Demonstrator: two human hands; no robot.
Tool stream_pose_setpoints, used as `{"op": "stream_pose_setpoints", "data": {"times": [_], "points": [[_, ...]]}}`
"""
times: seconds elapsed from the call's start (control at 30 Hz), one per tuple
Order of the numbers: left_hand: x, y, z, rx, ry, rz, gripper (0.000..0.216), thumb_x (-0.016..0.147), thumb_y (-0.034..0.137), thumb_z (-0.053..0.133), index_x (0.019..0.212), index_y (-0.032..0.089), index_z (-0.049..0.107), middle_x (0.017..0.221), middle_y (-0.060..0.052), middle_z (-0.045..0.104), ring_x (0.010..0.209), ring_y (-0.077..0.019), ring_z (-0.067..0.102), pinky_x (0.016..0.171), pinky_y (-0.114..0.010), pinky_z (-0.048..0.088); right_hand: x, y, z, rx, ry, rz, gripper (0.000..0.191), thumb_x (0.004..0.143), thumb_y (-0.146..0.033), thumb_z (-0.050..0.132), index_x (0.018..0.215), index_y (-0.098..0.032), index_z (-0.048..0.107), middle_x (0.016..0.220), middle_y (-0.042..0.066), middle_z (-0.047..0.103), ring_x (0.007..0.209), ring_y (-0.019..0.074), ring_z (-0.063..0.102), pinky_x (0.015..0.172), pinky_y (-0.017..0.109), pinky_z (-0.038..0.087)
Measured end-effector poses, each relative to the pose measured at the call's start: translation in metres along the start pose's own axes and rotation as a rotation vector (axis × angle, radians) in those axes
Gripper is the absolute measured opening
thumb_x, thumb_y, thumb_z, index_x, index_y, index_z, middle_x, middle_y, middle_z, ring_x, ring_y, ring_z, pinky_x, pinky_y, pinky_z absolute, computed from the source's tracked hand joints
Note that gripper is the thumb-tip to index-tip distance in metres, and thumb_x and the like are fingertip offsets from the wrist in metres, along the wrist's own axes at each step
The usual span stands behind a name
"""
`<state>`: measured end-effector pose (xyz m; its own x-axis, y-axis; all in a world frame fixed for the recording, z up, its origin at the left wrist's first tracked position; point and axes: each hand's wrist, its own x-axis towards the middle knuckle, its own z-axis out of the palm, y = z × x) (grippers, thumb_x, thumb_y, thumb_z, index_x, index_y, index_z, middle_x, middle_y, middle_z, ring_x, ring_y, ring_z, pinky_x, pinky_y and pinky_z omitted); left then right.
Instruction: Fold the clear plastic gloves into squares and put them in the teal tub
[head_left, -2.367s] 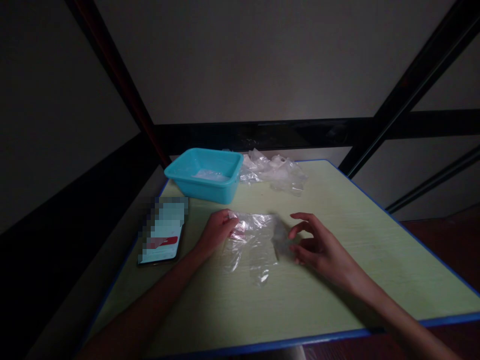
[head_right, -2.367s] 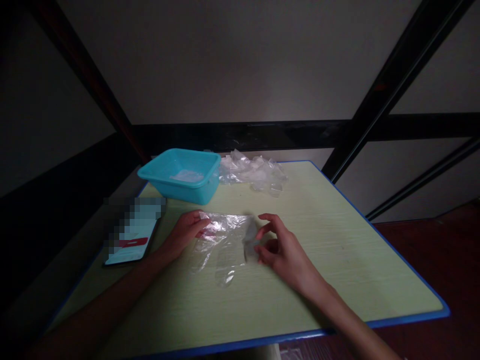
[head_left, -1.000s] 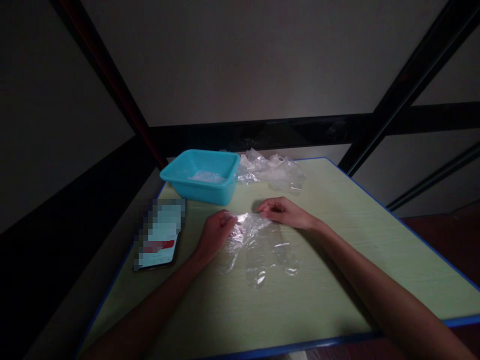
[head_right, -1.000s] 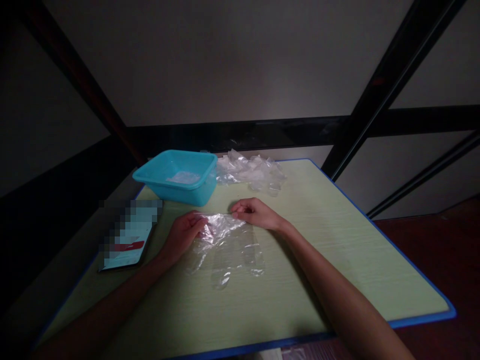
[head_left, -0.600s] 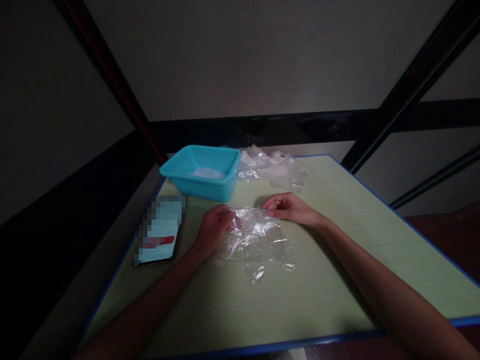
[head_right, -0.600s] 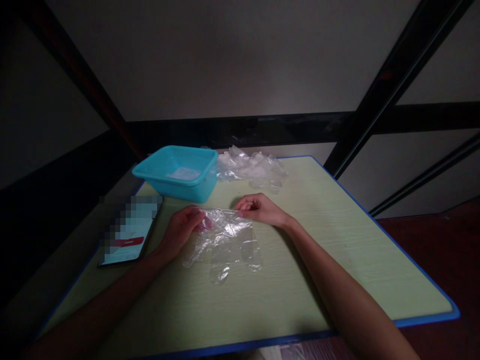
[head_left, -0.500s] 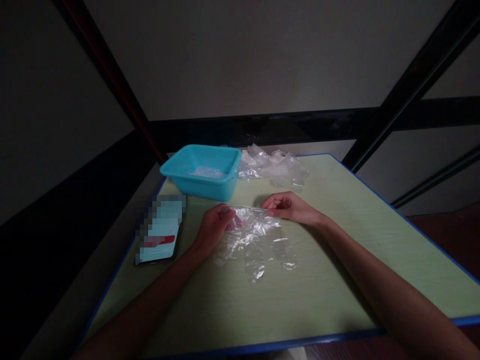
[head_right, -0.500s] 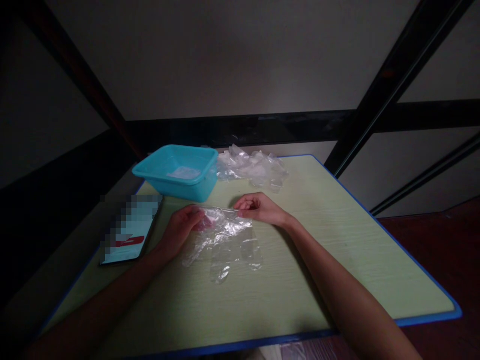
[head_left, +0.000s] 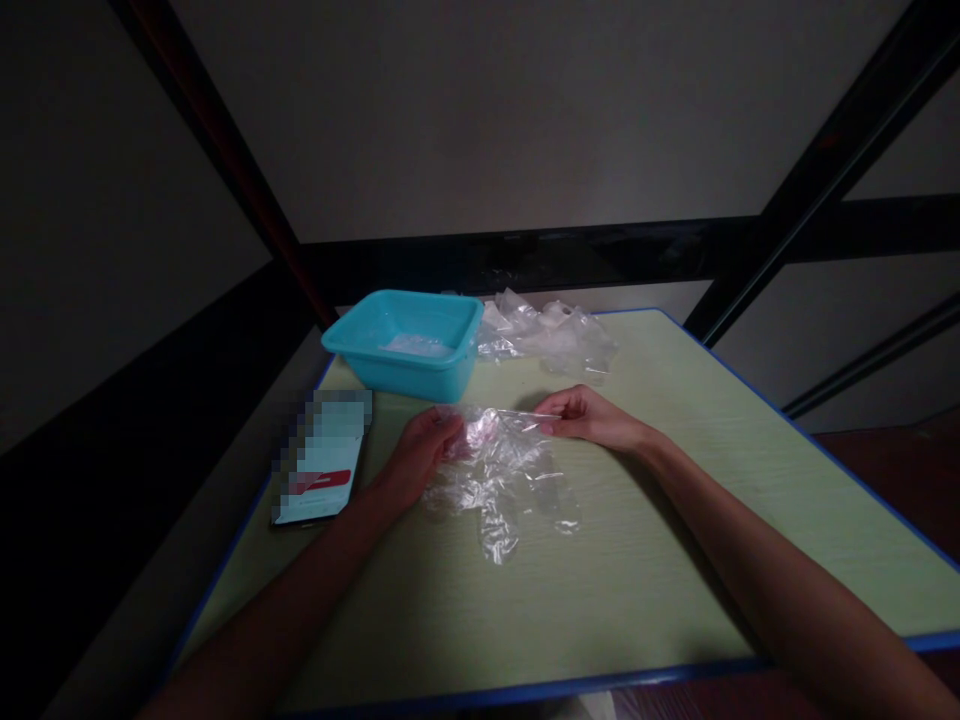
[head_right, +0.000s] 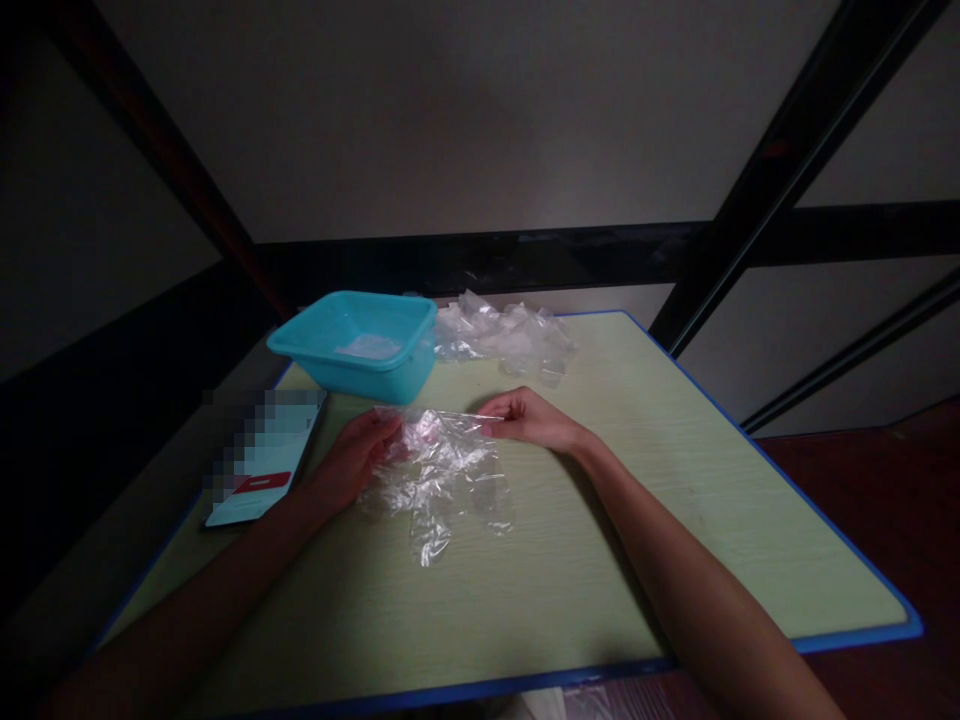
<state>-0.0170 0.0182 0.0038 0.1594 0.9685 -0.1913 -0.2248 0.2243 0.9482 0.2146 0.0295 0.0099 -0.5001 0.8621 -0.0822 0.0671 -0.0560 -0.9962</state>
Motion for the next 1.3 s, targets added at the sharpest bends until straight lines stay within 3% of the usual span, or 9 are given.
{"op": "stream_pose_setpoints", "data": {"times": [0.1, 0.27, 0.47, 0.7, 0.9, 1.17, 1.3], "points": [[0.000, 0.000, 0.000, -0.019, 0.003, -0.006, 0.033, 0.050, 0.034, 0.076, 0.060, 0.016, 0.051, 0.052, 0.007, 0.049, 0.046, -0.0052, 0.047, 0.048, -0.018, 0.045, 0.000, 0.002, -0.002, -0.038, 0.026, 0.020, 0.014, 0.065, -0.028, 0.073, 0.067, -0.015, 0.068, 0.061, -0.003, 0.064, 0.054, 0.0076, 0.052, 0.053, 0.022, 0.040], [0.000, 0.000, 0.000, -0.053, 0.005, -0.027, 0.033, 0.051, 0.032, 0.077, 0.061, 0.017, 0.050, 0.054, 0.007, 0.052, 0.053, -0.0089, 0.057, 0.052, -0.021, 0.049, 0.001, 0.005, 0.004, 0.158, 0.166, -0.021, 0.022, 0.058, -0.031, 0.077, 0.056, -0.015, 0.062, 0.054, -0.004, 0.058, 0.047, 0.0066, 0.047, 0.047, 0.021, 0.035], [-0.002, 0.000, 0.002, -0.121, -0.060, -0.079, 0.031, 0.056, 0.032, 0.076, 0.070, 0.017, 0.054, 0.069, 0.000, 0.066, 0.070, -0.0173, 0.067, 0.058, -0.025, 0.053, 0.001, 0.000, 0.018, 0.283, 0.205, -0.084, 0.035, 0.056, -0.043, 0.077, 0.060, -0.019, 0.053, 0.057, -0.005, 0.055, 0.051, 0.0079, 0.050, 0.056, 0.023, 0.044], [-0.008, 0.010, 0.004, -0.116, -0.133, 0.023, 0.040, 0.052, 0.040, 0.079, 0.074, 0.018, 0.054, 0.065, 0.001, 0.066, 0.064, -0.0175, 0.067, 0.052, -0.023, 0.052, -0.004, -0.010, 0.027, 0.456, 0.177, -0.117, 0.035, 0.058, -0.040, 0.078, 0.065, -0.020, 0.050, 0.055, -0.007, 0.050, 0.049, 0.0078, 0.052, 0.055, 0.023, 0.050], [-0.012, 0.017, 0.003, -0.105, -0.123, 0.077, 0.041, 0.052, 0.041, 0.079, 0.070, 0.019, 0.050, 0.059, 0.006, 0.061, 0.059, -0.0143, 0.066, 0.044, -0.019, 0.051, -0.007, -0.013, 0.031, 0.531, 0.155, -0.096, 0.034, 0.060, -0.037, 0.078, 0.068, -0.020, 0.050, 0.059, -0.007, 0.052, 0.049, 0.0069, 0.054, 0.055, 0.023, 0.053], [-0.016, 0.024, 0.003, -0.084, -0.226, 0.105, 0.047, 0.054, 0.044, 0.079, 0.074, 0.018, 0.045, 0.063, 0.003, 0.068, 0.063, -0.0187, 0.069, 0.044, -0.019, 0.052, -0.010, -0.021, 0.034, 0.501, 0.148, -0.169, 0.032, 0.063, -0.036, 0.077, 0.069, -0.019, 0.051, 0.059, -0.006, 0.056, 0.049, 0.0075, 0.057, 0.053, 0.021, 0.052], [-0.019, 0.028, 0.001, 0.012, -0.292, 0.160, 0.041, 0.064, 0.046, 0.072, 0.071, 0.019, 0.042, 0.070, -0.001, 0.071, 0.069, -0.0210, 0.070, 0.045, -0.021, 0.052, -0.015, -0.026, 0.030, 0.388, 0.112, -0.196, 0.029, 0.068, -0.037, 0.073, 0.071, -0.020, 0.051, 0.059, -0.006, 0.058, 0.051, 0.0094, 0.059, 0.054, 0.022, 0.051]]}}
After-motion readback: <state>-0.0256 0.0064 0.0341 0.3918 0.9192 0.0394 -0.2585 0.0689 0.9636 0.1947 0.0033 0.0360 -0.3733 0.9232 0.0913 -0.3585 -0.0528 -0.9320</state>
